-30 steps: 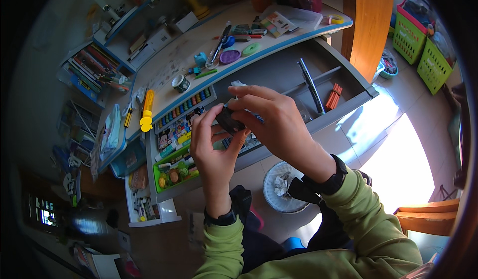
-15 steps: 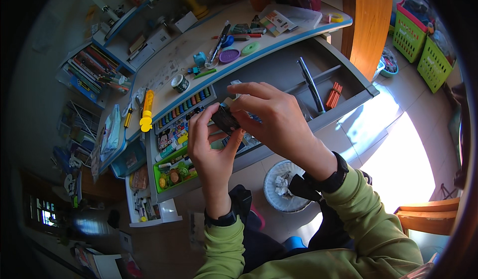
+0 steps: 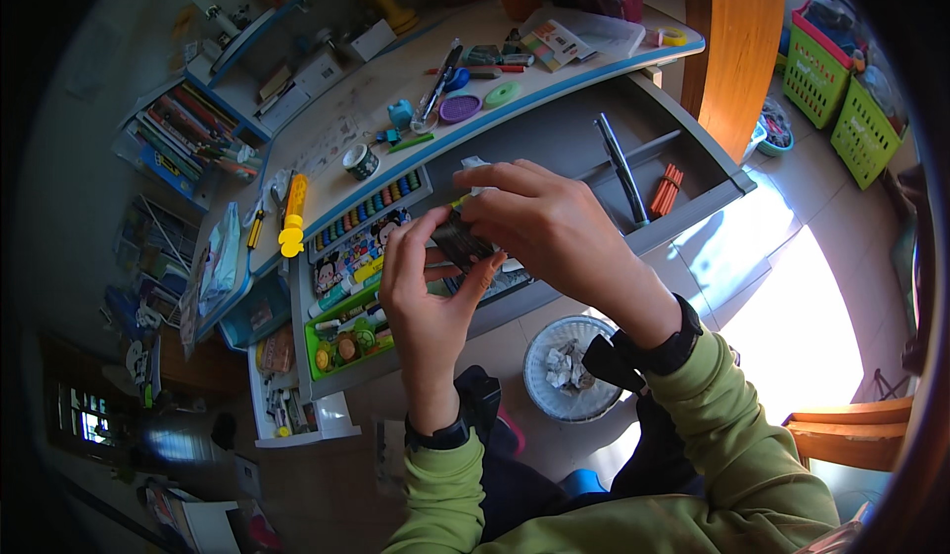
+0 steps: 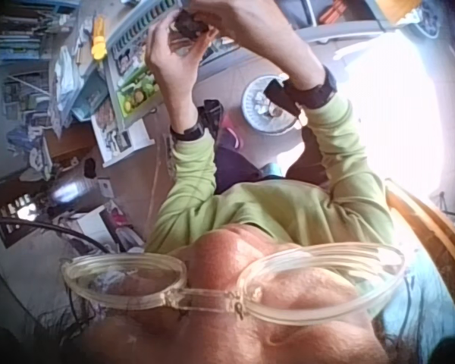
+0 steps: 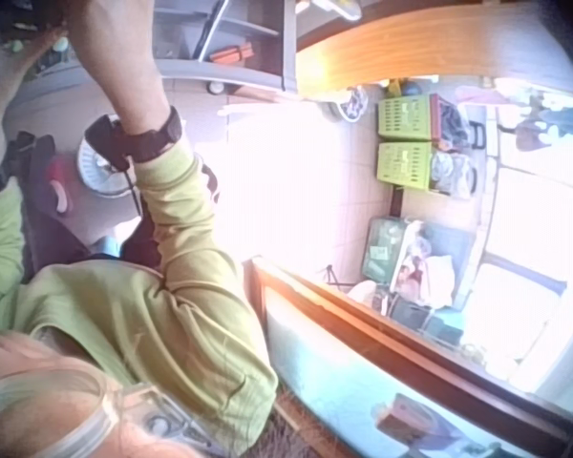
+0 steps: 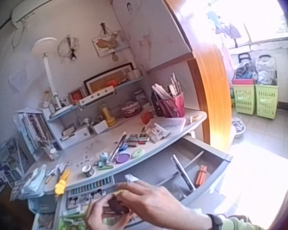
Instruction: The person assembles a pen by inserting a refill into a pen body, then handles a small rectangular box and a yellow cylindrical item, placing them in an open drawer. The person continues to manipulate small stationery items, including a pink object, and places them in the drawer.
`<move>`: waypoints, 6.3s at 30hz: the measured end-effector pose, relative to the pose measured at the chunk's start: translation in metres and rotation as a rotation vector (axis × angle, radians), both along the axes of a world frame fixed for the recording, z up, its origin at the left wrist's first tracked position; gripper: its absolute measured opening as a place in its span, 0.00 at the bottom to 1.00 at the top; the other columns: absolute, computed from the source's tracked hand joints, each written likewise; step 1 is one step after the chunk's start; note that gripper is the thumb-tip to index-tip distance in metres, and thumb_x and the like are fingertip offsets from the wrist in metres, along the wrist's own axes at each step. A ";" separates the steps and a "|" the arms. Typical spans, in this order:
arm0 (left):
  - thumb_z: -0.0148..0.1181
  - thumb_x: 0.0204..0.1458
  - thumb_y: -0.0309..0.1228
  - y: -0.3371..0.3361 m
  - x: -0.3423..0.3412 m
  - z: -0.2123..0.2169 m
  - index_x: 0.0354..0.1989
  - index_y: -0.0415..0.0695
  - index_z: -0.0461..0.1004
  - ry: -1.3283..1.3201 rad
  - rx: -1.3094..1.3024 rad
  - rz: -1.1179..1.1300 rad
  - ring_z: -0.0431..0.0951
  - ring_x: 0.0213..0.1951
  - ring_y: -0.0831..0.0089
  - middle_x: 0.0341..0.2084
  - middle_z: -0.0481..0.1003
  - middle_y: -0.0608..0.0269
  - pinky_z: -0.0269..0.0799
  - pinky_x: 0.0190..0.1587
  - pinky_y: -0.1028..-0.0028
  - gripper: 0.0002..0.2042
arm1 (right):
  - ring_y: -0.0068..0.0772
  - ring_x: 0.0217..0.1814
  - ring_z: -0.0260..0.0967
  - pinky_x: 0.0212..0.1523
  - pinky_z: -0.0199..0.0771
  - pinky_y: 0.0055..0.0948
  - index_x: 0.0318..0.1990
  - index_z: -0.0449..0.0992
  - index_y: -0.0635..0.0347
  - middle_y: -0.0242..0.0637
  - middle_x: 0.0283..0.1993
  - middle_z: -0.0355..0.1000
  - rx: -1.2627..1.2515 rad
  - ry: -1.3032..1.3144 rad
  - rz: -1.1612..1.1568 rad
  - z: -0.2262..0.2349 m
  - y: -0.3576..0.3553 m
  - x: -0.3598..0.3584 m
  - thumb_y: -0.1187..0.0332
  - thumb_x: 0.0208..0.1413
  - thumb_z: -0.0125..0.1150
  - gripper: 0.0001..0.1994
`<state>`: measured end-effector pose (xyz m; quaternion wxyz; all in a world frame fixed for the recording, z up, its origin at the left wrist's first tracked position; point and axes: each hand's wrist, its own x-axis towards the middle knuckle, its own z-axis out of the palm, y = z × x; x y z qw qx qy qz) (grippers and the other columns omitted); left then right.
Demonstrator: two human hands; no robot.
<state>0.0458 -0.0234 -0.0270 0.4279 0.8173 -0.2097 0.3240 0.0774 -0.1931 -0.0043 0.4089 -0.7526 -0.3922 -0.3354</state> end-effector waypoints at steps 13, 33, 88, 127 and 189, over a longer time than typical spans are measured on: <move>0.74 0.42 0.25 0.006 -0.001 0.002 0.52 0.40 0.71 0.079 -0.075 0.031 0.81 0.35 0.71 0.44 0.72 0.58 0.78 0.30 0.76 0.26 | 0.32 0.36 0.80 0.35 0.82 0.23 0.36 0.71 0.64 0.50 0.43 0.77 0.734 0.858 0.569 0.012 -0.023 0.001 0.71 0.59 0.59 0.06; 0.72 0.46 0.27 0.006 -0.001 0.003 0.55 0.39 0.70 0.058 -0.034 -0.018 0.81 0.39 0.69 0.47 0.71 0.57 0.79 0.32 0.77 0.26 | 0.44 0.34 0.73 0.34 0.73 0.32 0.37 0.74 0.65 0.42 0.33 0.71 0.184 0.220 0.109 0.013 0.004 -0.019 0.83 0.50 0.60 0.08; 0.72 0.45 0.27 0.005 -0.002 0.004 0.53 0.38 0.71 -0.029 -0.044 0.099 0.81 0.37 0.69 0.46 0.72 0.57 0.80 0.32 0.77 0.25 | 0.39 0.40 0.77 0.35 0.81 0.31 0.40 0.80 0.60 0.42 0.50 0.72 0.065 0.009 -0.040 -0.010 0.017 -0.008 0.82 0.45 0.64 0.13; 0.72 0.44 0.25 0.001 -0.001 0.003 0.54 0.40 0.71 -0.025 0.037 0.065 0.79 0.41 0.67 0.47 0.71 0.56 0.80 0.34 0.75 0.26 | 0.37 0.40 0.76 0.35 0.76 0.30 0.42 0.71 0.62 0.39 0.41 0.74 0.120 0.176 -0.118 0.006 -0.001 -0.006 0.79 0.55 0.60 0.08; 0.72 0.46 0.27 -0.006 0.002 -0.006 0.49 0.40 0.68 0.151 -0.239 -0.103 0.80 0.31 0.76 0.40 0.74 0.59 0.74 0.25 0.82 0.23 | 0.26 0.35 0.74 0.31 0.75 0.22 0.41 0.76 0.61 0.39 0.49 0.73 0.173 0.184 0.134 -0.005 -0.026 0.000 0.74 0.49 0.68 0.11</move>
